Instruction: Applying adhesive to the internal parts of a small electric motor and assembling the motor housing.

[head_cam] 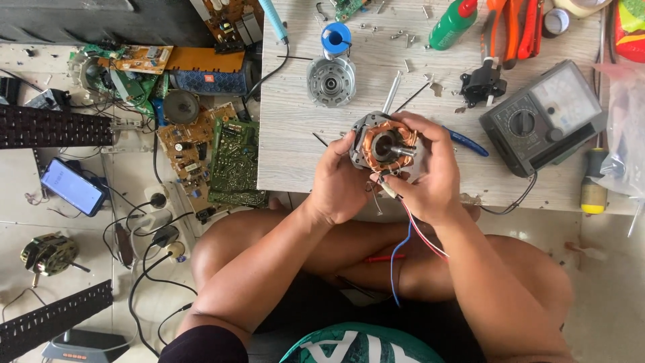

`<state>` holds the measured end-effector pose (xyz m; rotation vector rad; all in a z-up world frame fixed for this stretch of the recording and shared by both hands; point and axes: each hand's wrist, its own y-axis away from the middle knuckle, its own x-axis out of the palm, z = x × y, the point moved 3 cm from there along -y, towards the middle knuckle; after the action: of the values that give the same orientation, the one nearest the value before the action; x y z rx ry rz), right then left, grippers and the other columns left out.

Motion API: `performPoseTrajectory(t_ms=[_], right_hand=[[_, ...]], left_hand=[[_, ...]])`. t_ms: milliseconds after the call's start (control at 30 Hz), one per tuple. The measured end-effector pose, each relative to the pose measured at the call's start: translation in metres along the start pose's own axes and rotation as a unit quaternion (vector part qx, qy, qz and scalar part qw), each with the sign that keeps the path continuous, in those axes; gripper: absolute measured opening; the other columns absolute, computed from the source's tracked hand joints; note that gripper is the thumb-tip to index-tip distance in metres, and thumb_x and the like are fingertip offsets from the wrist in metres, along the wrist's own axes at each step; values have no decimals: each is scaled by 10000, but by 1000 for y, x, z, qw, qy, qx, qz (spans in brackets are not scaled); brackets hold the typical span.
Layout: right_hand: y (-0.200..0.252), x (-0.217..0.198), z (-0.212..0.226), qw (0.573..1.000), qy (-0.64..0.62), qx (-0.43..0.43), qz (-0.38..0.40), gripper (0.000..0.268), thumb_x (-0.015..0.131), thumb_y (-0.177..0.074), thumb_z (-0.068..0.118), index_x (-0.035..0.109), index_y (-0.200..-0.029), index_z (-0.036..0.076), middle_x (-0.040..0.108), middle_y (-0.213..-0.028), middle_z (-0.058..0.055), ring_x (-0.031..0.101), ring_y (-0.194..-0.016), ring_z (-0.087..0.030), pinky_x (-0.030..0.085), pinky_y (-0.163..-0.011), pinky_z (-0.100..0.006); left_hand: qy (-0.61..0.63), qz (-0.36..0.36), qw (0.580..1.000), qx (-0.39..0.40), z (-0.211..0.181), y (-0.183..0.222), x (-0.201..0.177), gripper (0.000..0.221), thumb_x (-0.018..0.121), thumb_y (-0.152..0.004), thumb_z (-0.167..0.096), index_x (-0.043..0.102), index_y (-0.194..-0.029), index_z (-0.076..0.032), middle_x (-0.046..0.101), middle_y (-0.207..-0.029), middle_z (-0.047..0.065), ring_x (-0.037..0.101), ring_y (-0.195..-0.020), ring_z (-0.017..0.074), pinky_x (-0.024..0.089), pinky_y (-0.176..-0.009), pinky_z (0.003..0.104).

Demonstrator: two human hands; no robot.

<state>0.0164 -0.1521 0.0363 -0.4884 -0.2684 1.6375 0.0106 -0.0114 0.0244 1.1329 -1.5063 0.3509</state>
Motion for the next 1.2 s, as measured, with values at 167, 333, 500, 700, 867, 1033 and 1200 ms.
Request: performPoseTrajectory(t_ms=[167,333,500,700,867,1033,1200], right_hand=[[-7,-19,20,992,112,-40,45,800,800,-721,-51,424,-1422,-138,507,-1405,-307,527,-1325,-462,455,-1134,-574],[4,-34,19,995,87,12,57,661,650,-813,-80,459,-1445,-115,488,-1454,-255,552,-1326,-402,520,-1059,-484],[2,-17,26,995,-12,92,44,770,806,-842,110,427,-1494,-49,531,-1360,-275,636,-1175,-409,579,-975,-525],[17,-19,10,981,-72,178,-25,822,909,-737,45,499,-1446,-30,610,-1236,-225,668,-1113,-342,607,-907,-488],[17,-19,16,980,-88,176,-41,838,942,-642,-31,561,-1388,-29,634,-1275,-264,655,-1176,-375,583,-945,-518],[24,-17,12,978,-112,169,-50,840,967,-595,-40,586,-1343,-45,663,-1257,-260,667,-1182,-366,593,-944,-505],[21,-17,16,975,-122,181,-51,811,963,-594,-38,604,-1322,-54,686,-1217,-259,677,-1155,-354,596,-929,-504]], left_hand=[[-24,22,998,51,3,-17,-17,594,533,-983,-523,602,-1364,-73,648,-1231,168,602,-1051,295,475,-871,355],[-136,2,979,153,3,-14,-11,590,556,-996,-443,460,-1425,-49,568,-1343,289,518,-1278,426,406,-1083,535],[-288,83,924,236,4,-12,-13,705,554,-1031,-337,234,-1529,47,402,-1386,338,380,-1352,484,294,-1170,625],[-291,143,913,246,16,-8,-17,696,508,-1053,-297,176,-1597,-19,336,-1476,240,279,-1433,359,216,-1240,558],[-376,194,856,297,3,-2,4,695,530,-1033,-299,200,-1567,-1,355,-1537,286,305,-1488,394,219,-1244,572],[-405,201,834,317,1,3,11,689,532,-1028,-298,202,-1548,11,350,-1552,289,277,-1514,402,178,-1268,560],[-399,203,836,317,4,-2,-8,675,555,-1014,-277,222,-1541,-17,348,-1562,275,316,-1493,396,218,-1243,563]])
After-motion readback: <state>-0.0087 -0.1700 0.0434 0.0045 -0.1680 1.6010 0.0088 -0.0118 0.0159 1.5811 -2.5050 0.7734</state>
